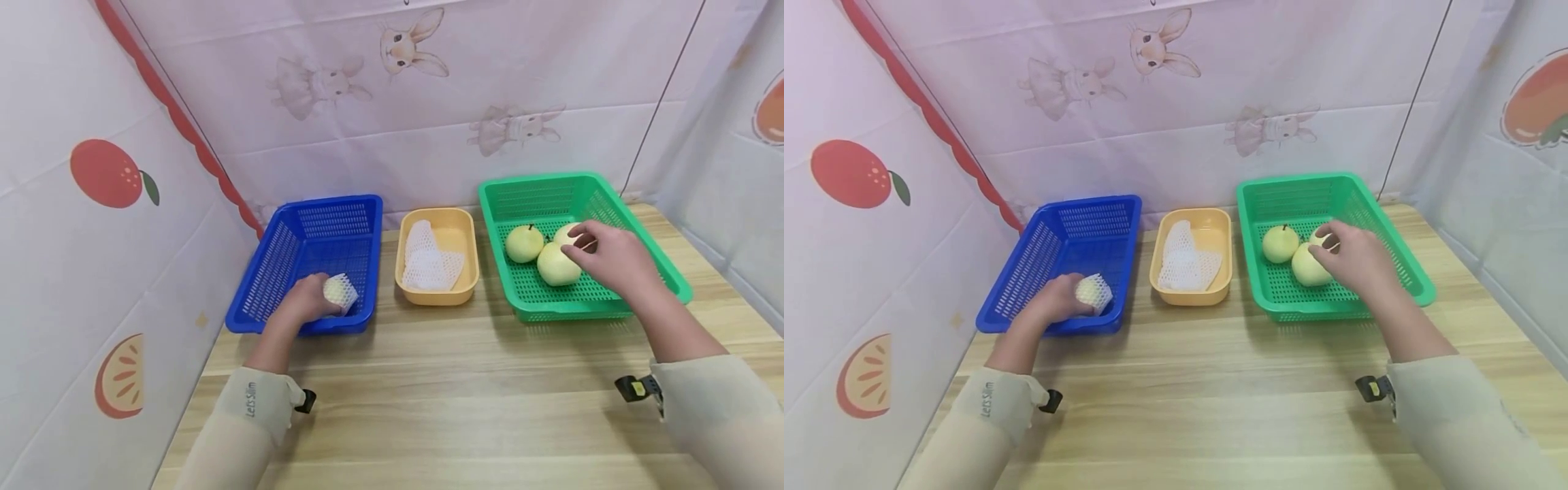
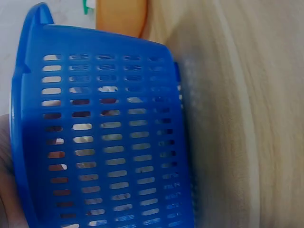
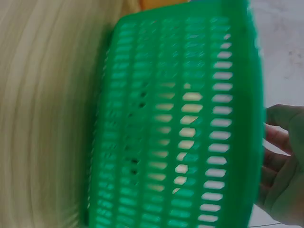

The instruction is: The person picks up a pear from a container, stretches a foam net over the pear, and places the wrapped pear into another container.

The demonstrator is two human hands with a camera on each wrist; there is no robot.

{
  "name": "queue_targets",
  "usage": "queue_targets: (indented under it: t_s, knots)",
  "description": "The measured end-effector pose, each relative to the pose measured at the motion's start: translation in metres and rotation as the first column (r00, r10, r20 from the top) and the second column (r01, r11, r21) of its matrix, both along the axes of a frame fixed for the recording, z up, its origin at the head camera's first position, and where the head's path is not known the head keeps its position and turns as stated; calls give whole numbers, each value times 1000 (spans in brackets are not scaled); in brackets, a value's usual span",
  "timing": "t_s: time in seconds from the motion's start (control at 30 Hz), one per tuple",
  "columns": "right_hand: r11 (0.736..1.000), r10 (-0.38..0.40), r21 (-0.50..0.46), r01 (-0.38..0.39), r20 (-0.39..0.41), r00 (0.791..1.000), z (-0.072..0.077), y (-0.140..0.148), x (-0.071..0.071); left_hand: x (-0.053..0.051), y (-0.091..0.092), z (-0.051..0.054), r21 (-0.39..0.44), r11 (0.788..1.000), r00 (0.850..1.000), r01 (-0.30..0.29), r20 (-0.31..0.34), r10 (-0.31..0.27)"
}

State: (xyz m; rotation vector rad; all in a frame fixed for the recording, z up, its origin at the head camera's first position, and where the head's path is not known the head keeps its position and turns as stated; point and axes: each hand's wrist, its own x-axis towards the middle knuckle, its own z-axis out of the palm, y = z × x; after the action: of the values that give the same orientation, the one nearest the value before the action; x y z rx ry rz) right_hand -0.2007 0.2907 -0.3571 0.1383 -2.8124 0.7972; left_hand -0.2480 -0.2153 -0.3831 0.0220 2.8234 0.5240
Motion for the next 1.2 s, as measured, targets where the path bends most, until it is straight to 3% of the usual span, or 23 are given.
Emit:
queue_targets:
  t_s: [0.2, 0.47, 0.67, 0.77, 0.87, 0.97, 1.1, 1.2]
  knots:
    - [992, 12, 120, -37, 202, 979, -3, 9, -20, 1, -3, 4, 20, 1000, 1000, 4, 27, -5]
    - [963, 0, 249, -101, 375, 927, 4, 11, -45, 6, 1, 13, 50, 999, 1000, -21, -4, 21]
    - [958, 2, 251, -141, 482, 876, -5, 11, -54, 15, 10, 15, 82, 996, 998, -34, -58, 39]
    - [956, 1, 254, -148, 504, 864, -12, 12, -57, 21, 15, 16, 94, 995, 994, -25, -102, 34]
    - [959, -1, 245, -142, 505, 863, -17, 12, -58, 26, 21, 15, 127, 992, 981, 3, -193, 22]
    - [966, 11, 219, -138, 499, 866, -21, 10, -59, 30, 29, 12, 187, 981, 935, 60, -354, 10]
    - [977, 42, 164, -136, 480, 876, -24, 8, -59, 37, 40, 8, 269, 948, 825, 168, -565, 14]
    - [986, 48, 118, -115, 465, 884, -22, 9, -55, 42, 48, 6, 313, 917, 753, 249, -658, 20]
